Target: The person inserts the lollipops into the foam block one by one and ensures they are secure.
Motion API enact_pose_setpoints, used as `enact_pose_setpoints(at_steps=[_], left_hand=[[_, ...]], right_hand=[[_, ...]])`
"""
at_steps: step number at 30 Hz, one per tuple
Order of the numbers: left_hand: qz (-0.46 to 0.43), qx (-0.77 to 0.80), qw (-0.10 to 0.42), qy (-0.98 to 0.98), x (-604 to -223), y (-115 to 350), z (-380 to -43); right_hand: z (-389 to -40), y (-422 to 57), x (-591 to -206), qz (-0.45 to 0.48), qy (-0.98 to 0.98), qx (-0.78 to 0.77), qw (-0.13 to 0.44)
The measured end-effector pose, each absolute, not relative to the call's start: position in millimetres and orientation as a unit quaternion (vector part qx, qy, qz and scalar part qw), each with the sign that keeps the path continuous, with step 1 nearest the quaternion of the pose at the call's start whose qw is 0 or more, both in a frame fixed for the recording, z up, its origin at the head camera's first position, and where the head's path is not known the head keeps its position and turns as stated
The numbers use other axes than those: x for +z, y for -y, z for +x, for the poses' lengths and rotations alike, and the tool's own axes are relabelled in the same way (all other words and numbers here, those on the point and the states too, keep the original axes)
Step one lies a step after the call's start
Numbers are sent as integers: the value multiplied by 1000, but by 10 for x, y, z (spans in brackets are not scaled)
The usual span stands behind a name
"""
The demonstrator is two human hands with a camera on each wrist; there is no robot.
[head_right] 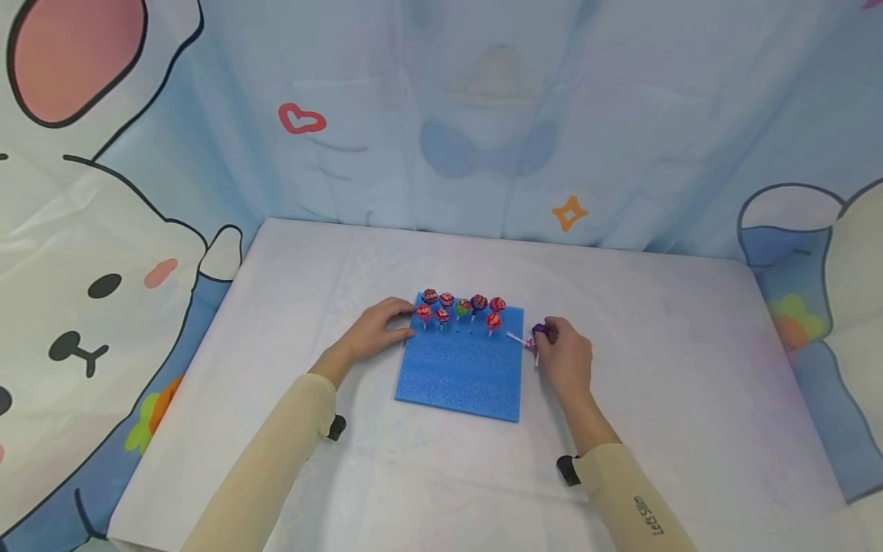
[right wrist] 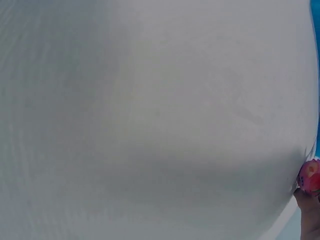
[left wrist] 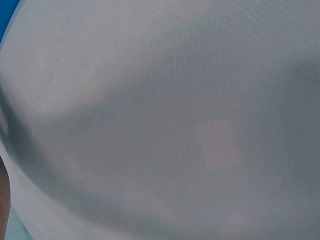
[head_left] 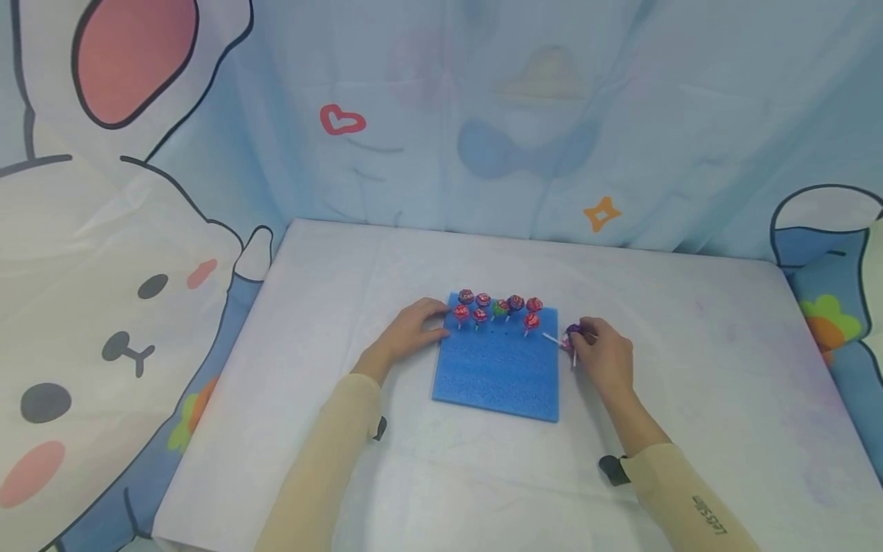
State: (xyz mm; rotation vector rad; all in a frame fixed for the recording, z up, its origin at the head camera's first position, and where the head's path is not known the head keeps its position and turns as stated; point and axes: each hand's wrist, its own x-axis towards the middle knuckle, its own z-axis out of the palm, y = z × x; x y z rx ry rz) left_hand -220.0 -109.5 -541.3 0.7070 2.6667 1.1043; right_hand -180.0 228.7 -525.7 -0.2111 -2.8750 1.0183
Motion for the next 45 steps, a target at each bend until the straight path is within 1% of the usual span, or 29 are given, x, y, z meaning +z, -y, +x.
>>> enact_pose_setpoints(at_steps=[2,3,5,10,12,17,21,23,28,32,37,41,45], left_hand=[[237,370,85,-894,-5418,1094,-2198],[235,370,86,-895,-5417,1094,-2196],[233,370,88,-895,-5415,1093,-2193],[233,370,87,-895,-5425,1091,-2192],[235,371,85,-895,-5432,1092,-2195],[240,380,77,-890,-5429,1098,-2186],[247,379,64,-889,-5430,1097,-2176],[249,379,62,-889,-5439,1096,-2179],[243,376,73,-891,-5435,1093,-2194],[235,372,81,-894,-5420,1092,-2198],[239,379,78,-891,-5439,1099,-2197],[246,376,64,-891,-5448,1101,-2192],[243,376,70,-892,-5443,1096,-2198]], right_hand=[[-1803,-2298,-5281,-71,939,334,49],[-1809,-2302,-5282,-79,936,341,43],[-1854,-2361,-5395,-82,937,338,45],[-1865,-2377,-5344,-93,932,349,28],[-1835,-2333,-5222,-100,929,357,13],[-1843,-2356,-5195,-100,921,377,-3],[-1848,-2377,-5200,-119,910,397,-24],[-1860,-2381,-5213,-133,907,399,-24],[-1864,-2356,-5206,-156,898,412,8],[-1862,-2325,-5201,-151,890,428,42],[-1841,-2244,-5110,-131,883,443,81],[-1820,-2167,-5019,-115,875,455,116],[-1804,-2099,-4956,-92,852,496,143]])
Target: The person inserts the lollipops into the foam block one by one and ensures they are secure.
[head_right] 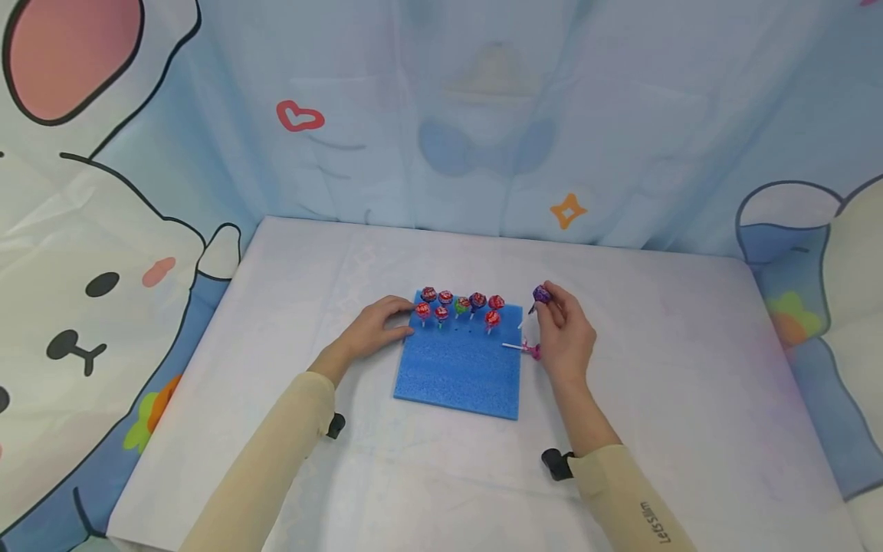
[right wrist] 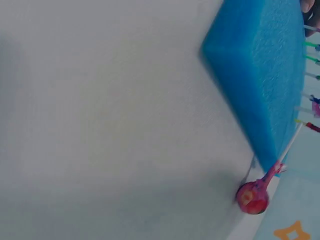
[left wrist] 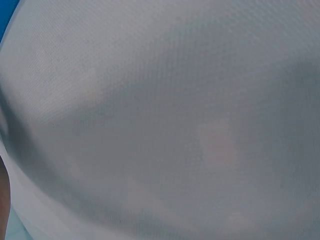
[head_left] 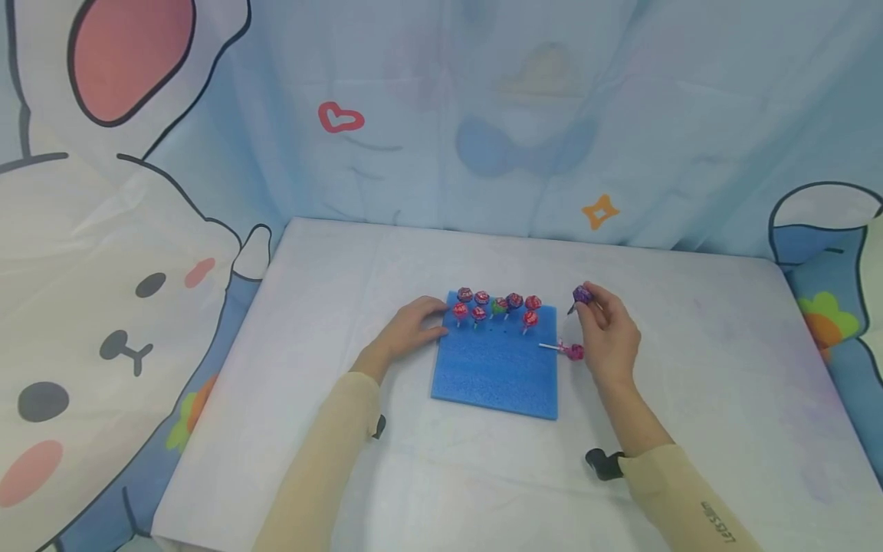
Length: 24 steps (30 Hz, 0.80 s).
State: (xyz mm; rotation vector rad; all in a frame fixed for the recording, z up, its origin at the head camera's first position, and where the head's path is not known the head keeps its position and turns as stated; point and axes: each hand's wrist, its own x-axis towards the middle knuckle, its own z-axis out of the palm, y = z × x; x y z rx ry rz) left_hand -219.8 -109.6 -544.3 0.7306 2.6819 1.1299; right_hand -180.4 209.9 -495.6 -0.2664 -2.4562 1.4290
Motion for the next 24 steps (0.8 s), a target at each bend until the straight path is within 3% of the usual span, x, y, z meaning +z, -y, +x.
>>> enact_pose_setpoints(at_steps=[20,24], left_hand=[[237,368,85,-895,-5453,1101,-2216],[240,372,81,-893,-5454,1101,-2218]], right_hand=[[-1796,-1731,-4825,32,826,515,226],[-1788,-1690,-4779,38,814,538,218]])
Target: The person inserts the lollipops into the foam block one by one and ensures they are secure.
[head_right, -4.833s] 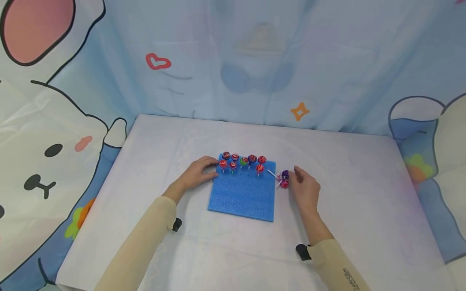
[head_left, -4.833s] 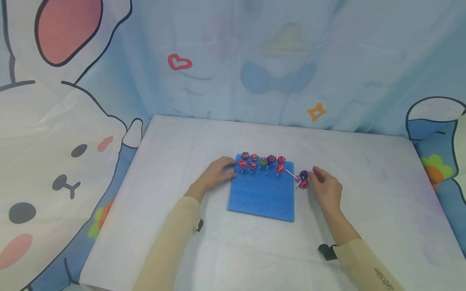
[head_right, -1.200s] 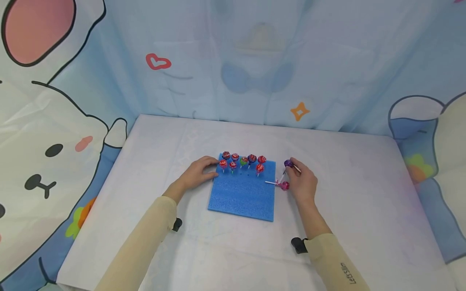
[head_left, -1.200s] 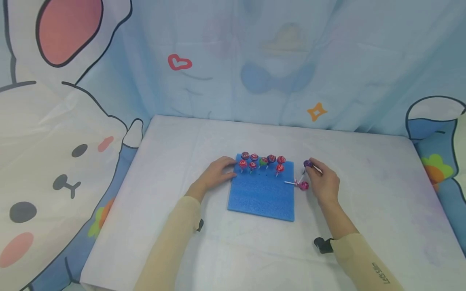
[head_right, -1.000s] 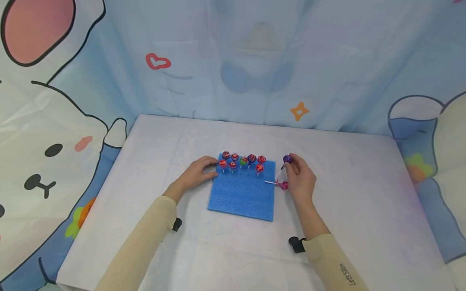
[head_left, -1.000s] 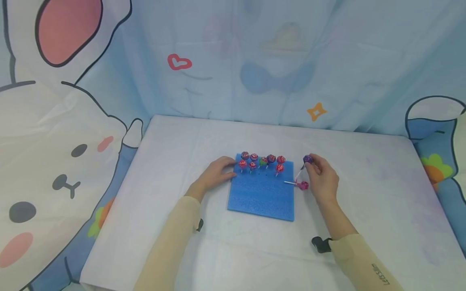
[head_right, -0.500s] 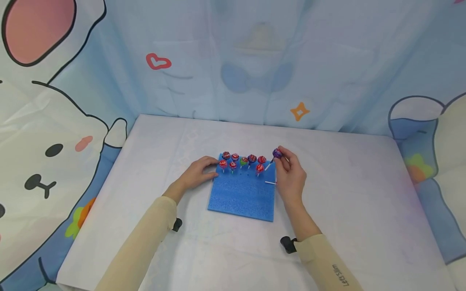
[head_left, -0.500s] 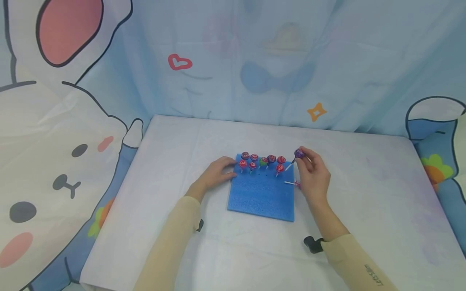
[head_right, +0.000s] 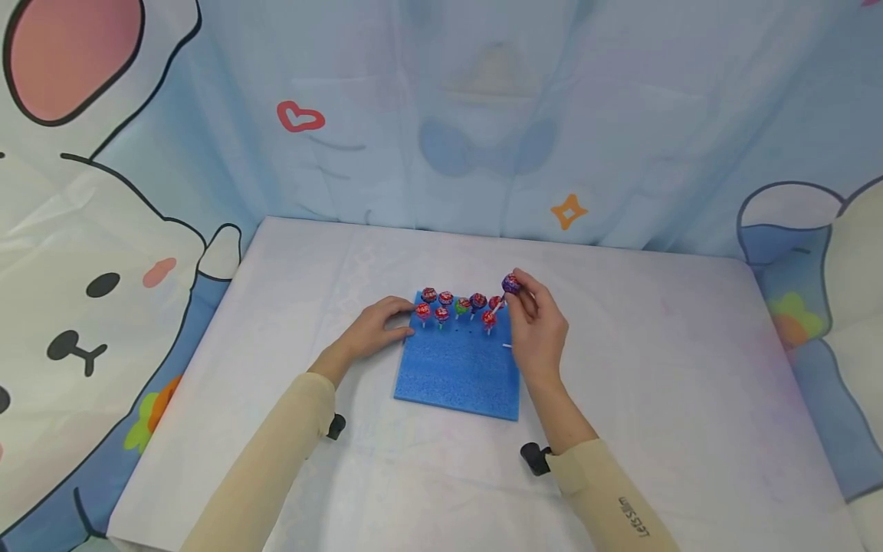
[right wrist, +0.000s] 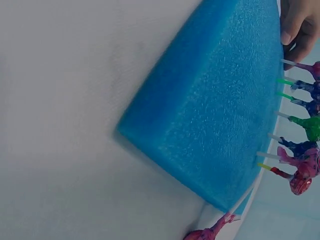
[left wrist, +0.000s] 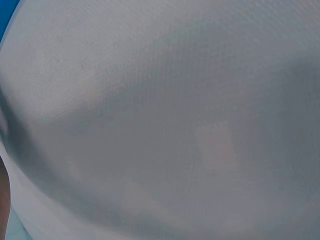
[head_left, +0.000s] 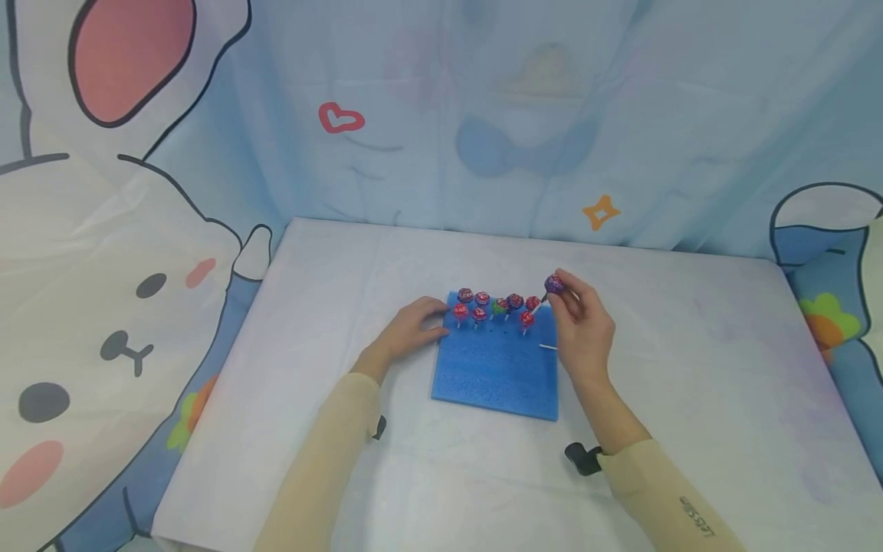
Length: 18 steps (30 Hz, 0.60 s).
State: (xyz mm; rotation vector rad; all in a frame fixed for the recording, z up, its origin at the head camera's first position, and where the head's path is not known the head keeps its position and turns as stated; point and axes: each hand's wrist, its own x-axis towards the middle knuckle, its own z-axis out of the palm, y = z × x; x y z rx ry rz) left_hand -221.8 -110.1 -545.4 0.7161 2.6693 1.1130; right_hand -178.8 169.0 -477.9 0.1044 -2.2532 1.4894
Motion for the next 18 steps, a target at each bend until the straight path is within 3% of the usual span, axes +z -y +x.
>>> enact_pose_setpoints(at_steps=[18], left_hand=[[230,371,82,-896,-5422,1088,-2193]], right_hand=[[-1709,-1304,-4960,106,817,517,231]])
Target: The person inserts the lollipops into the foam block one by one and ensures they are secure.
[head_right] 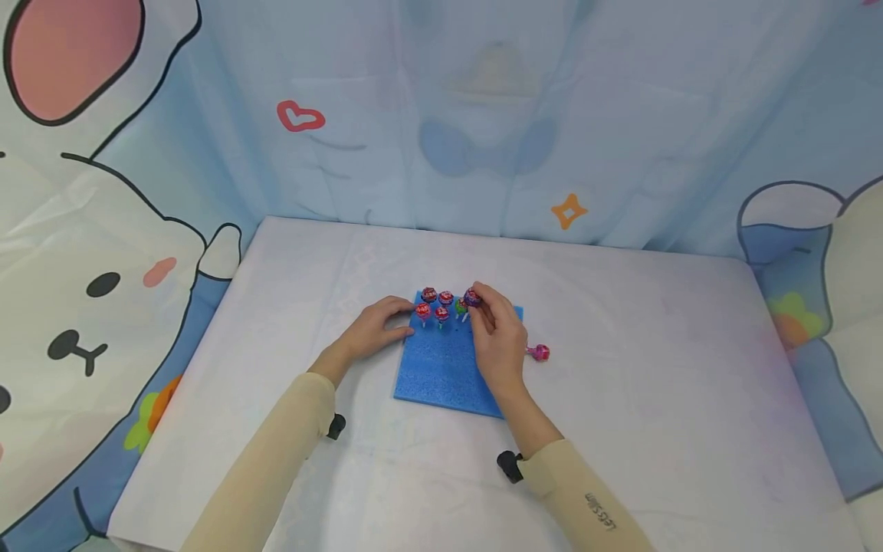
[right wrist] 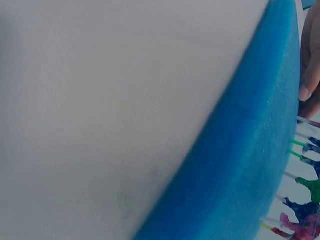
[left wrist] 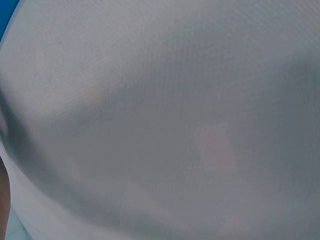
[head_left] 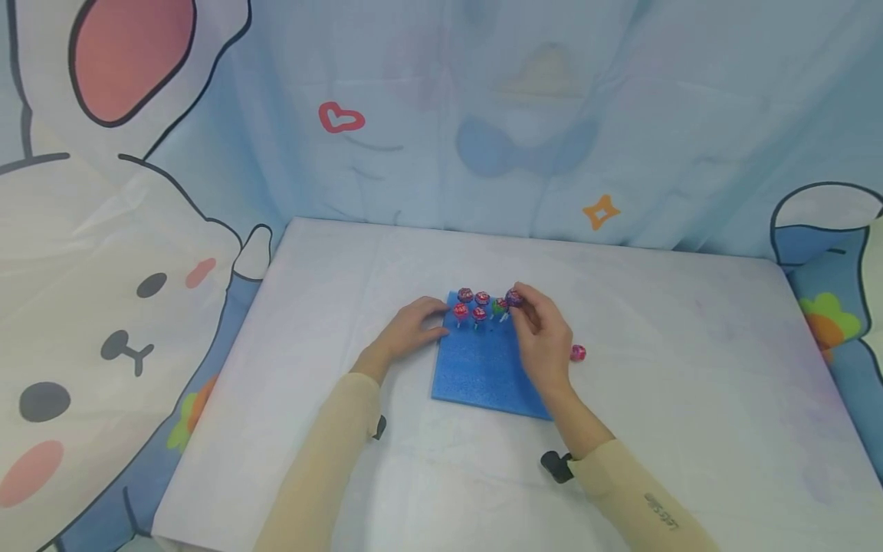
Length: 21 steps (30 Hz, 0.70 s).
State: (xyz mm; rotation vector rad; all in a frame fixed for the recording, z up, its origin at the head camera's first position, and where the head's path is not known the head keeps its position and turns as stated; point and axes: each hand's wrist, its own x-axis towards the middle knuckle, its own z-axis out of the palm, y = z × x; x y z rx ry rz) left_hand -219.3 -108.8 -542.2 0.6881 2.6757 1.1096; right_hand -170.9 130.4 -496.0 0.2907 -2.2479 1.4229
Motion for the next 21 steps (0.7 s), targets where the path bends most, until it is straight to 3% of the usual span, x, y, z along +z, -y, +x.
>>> enact_pose_setpoints(at_steps=[21], left_hand=[[232,375,80,-894,-5439,1094,-2202]], right_hand=[[-1696,-1227,-5346,137,824,491,248]])
